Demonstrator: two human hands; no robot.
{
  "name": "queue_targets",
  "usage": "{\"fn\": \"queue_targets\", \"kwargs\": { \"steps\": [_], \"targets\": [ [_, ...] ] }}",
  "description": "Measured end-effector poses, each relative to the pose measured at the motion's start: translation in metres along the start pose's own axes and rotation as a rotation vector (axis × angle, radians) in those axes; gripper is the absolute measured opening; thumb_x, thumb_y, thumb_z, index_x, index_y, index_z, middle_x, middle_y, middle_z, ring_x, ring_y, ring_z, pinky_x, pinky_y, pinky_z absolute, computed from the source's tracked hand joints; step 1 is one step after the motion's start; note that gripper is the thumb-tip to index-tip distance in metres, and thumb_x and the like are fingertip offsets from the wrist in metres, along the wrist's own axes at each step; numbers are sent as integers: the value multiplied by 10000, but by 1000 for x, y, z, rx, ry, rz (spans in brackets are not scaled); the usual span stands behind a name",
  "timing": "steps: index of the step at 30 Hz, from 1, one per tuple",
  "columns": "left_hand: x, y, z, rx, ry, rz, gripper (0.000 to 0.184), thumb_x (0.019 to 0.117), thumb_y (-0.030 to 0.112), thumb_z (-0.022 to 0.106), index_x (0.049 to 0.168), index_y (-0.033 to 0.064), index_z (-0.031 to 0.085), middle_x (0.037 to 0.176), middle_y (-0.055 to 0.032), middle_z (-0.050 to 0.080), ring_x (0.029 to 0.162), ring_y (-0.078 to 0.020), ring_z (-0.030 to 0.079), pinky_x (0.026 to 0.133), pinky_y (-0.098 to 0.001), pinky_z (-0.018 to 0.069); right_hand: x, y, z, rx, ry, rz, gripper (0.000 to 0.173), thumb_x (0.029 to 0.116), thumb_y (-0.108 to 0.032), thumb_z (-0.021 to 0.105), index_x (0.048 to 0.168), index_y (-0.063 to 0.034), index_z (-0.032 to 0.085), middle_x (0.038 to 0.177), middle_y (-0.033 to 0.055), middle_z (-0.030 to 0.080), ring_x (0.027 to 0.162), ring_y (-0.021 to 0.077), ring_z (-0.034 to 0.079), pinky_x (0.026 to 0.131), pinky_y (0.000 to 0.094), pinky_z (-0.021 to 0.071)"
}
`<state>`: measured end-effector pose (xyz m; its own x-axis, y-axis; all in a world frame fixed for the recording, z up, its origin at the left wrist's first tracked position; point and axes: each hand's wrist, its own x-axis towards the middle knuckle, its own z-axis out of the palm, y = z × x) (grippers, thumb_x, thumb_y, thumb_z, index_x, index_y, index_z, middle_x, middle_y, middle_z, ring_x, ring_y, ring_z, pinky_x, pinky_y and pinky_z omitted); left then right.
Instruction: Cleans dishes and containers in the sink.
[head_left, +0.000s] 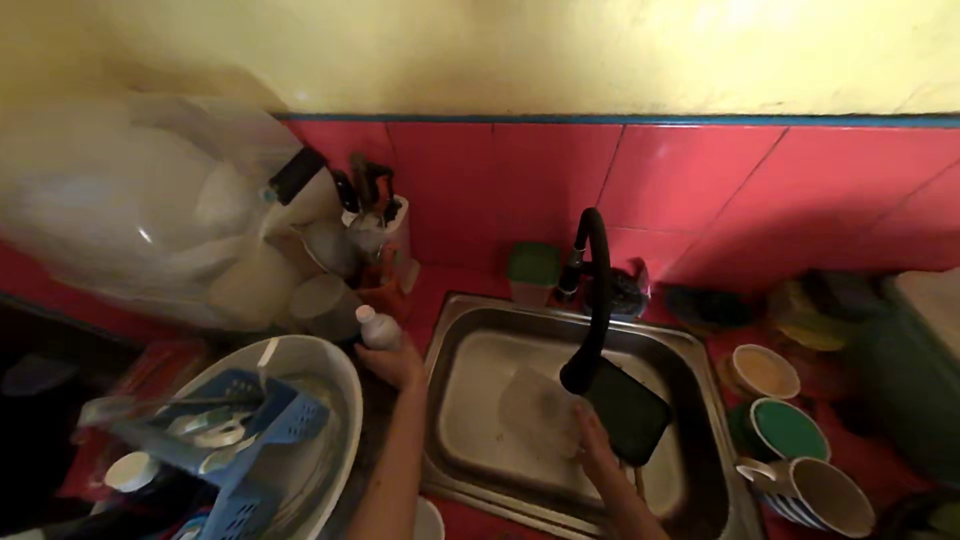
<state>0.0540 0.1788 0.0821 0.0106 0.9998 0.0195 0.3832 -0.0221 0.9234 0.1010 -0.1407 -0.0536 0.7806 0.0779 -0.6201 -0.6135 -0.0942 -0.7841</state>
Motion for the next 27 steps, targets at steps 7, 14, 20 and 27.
{"fn": "queue_targets", "kwargs": {
  "steps": [7,14,20,27],
  "targets": [
    [18,-14,13,45,17,4,984,830,165,855,1563,-41,231,1495,-300,447,1368,-392,489,1134,-476,424,11,4,2,-56,-29,-103,439,1084,-266,501,1442,-11,492,1298,209,613,1118,256,618,917,456,527],
    [-5,-24,5,26,-134,317,830,832,140,839,1507,-32,387,1468,-294,477,1363,-400,485,1139,-521,408,13,0,-4,-222,-91,-76,516,1088,-316,476,1530,-62,396,1412,252,543,1238,362,573,955,566,502],
    [-41,-14,-10,248,-415,652,773,720,138,914,1403,28,570,1395,-259,556,1256,-430,570,1019,-593,499,5,-10,-14,-270,-162,21,533,1084,-308,500,1564,-130,353,1482,232,492,1281,402,552,940,623,509],
    [-61,-25,-21,587,-748,1108,727,712,95,901,1387,188,648,1366,-206,615,1291,-432,557,1124,-624,380,-8,-24,-18,-242,-134,50,501,1062,-233,531,1528,-110,393,1452,234,514,1233,413,584,916,611,526]
  ]
}}
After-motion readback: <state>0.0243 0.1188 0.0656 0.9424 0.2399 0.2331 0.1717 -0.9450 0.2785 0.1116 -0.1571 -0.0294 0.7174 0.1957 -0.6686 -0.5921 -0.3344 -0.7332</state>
